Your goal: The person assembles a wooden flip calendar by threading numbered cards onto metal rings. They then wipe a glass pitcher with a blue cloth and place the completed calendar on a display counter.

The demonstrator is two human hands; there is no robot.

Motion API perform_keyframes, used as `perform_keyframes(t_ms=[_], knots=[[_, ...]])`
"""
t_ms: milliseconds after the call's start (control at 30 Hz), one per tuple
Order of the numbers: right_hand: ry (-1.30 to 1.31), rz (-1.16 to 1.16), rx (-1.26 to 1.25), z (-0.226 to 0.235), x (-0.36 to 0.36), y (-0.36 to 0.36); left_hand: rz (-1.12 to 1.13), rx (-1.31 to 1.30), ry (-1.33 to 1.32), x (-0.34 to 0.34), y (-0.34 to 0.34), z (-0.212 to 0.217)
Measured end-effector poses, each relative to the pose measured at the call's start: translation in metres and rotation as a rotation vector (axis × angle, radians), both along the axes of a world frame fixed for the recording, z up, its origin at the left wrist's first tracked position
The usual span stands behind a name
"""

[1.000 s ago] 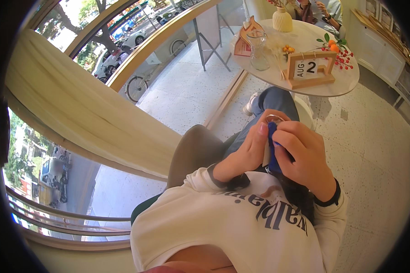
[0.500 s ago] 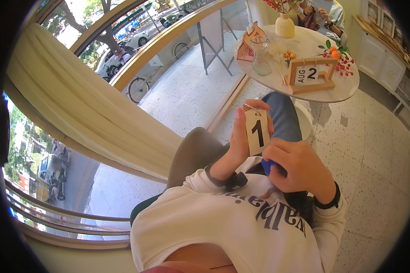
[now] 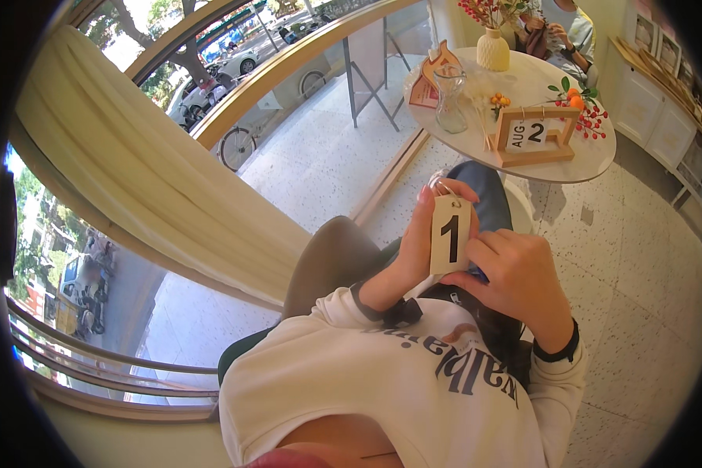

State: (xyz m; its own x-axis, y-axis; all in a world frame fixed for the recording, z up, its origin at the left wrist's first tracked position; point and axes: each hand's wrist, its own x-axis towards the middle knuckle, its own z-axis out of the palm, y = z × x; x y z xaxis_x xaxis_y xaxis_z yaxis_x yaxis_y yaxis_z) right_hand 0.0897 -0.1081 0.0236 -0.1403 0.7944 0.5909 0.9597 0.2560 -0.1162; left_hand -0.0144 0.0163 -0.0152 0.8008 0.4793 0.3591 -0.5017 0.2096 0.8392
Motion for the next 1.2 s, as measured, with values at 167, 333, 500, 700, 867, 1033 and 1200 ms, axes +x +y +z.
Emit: perform_keyframes(t_ms=[167,333,500,700,867,1033,1200], knots=[[0.046,-0.012,-0.054,0.004,0.003,-0.003,-0.038,0.040,0.042,-0.001,0.002,0.000],[0.068,0.002,-0.065,0.006,0.006,-0.005,-0.076,0.028,0.056,-0.001,0.003,0.002],[0.077,0.005,-0.090,0.009,0.008,-0.008,-0.115,-0.022,0.060,-0.001,0.004,0.000],[0.237,-0.016,-0.047,0.005,0.011,-0.011,-0.124,-0.071,0.074,0.005,0.006,-0.005],[0.210,0.022,0.090,0.010,0.019,-0.011,-0.025,-0.194,0.093,0.010,0.004,-0.002],[0.061,-0.057,0.312,0.013,0.022,-0.015,-0.084,-0.021,0.168,0.007,0.010,0.001],[0.033,-0.141,0.441,0.011,0.026,-0.016,-0.138,-0.018,0.181,0.010,0.009,0.000]])
